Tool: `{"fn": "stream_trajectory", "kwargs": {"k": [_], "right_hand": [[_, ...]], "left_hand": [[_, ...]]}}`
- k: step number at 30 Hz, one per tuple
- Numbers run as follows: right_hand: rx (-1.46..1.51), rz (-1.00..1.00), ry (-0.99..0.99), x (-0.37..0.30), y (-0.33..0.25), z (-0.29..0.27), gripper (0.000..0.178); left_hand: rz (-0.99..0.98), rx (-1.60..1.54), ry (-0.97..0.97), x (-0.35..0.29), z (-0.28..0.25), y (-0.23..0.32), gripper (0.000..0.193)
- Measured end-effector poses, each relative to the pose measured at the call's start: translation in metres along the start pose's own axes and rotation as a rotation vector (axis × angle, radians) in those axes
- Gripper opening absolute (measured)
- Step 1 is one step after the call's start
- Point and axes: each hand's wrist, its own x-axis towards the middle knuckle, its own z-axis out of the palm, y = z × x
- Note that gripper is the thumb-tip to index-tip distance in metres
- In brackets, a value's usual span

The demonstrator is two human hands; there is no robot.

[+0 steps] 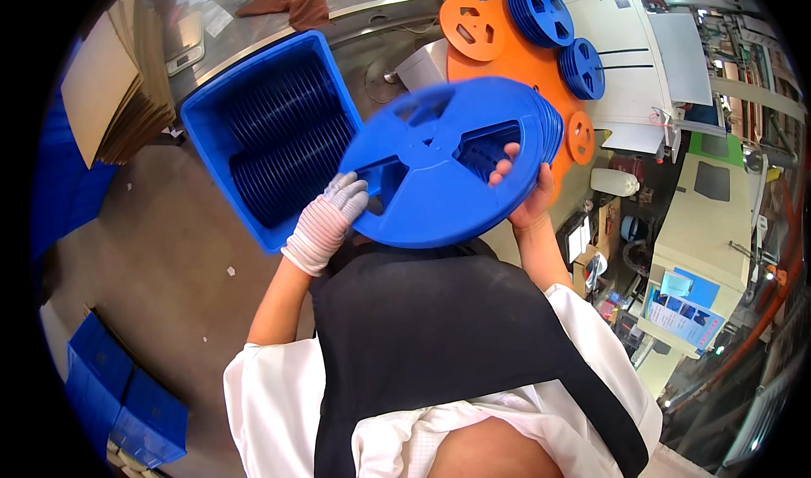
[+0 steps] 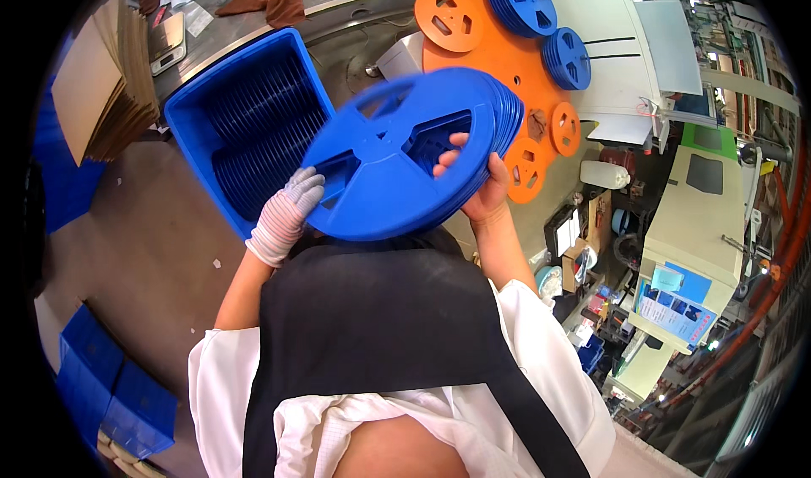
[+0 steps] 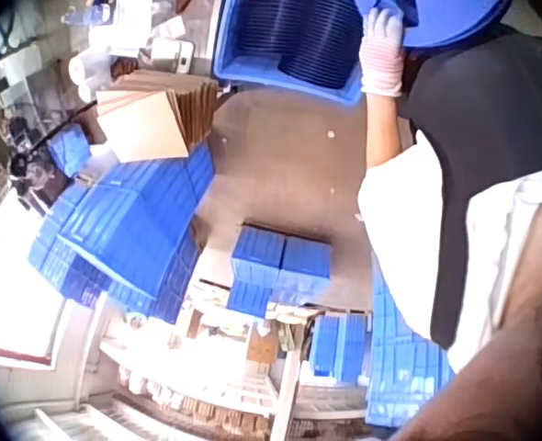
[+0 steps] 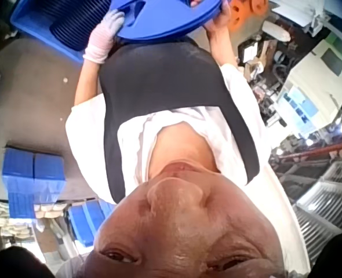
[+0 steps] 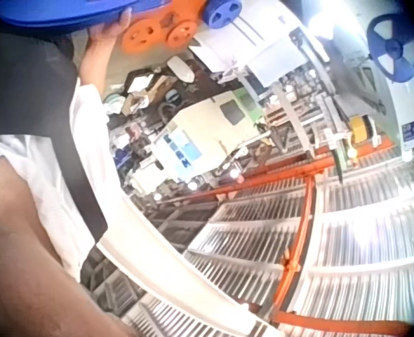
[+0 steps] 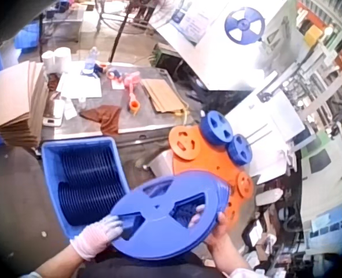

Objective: The person repeatedly picks up blue plastic spools from a table and stacks them into a blue plastic bin. The person wears gloves and handles the spools one by one, placing them vertically into the container. The task continues for the duration of the clip, filling the bin with the spools.

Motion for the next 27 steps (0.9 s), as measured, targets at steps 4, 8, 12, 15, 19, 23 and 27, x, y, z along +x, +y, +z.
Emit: {"fn": "stream_trajectory", "kwargs": {"k": [4,8,12,15,19,23,27], "right_hand": [[-0.038,-0.027,0.139,-0.003,0.0,-0.003,0.059],[0.025,-0.041,0.122,-0.011,-0.002,-0.008,0.046],[0.036,-0.043,0.146,-0.016,-0.003,-0.009,0.044],[0.048,-0.022,0.128,-0.013,-0.004,-0.01,0.045],[-0.002,0.015,0.126,-0.007,-0.003,-0.006,0.043],[-0.009,0.029,0.148,-0.008,-0.004,-0.007,0.041],[-0.019,0.023,0.159,-0.012,-0.004,-0.007,0.04]], "left_hand": [[-0.584,-0.792,0.117,-0.034,0.015,-0.003,0.039],[-0.734,-1.468,0.391,-0.042,0.002,-0.005,0.021],[-0.813,-1.693,0.527,-0.058,0.0,-0.013,0.024],[-0.775,-1.744,0.593,-0.067,0.004,-0.016,0.025],[-0.789,-1.743,0.674,-0.074,0.006,-0.011,0.026],[-0.866,-1.639,0.75,-0.083,0.001,-0.013,0.023],[-1.142,-1.14,0.806,-0.109,0.007,-0.051,0.023]]}}
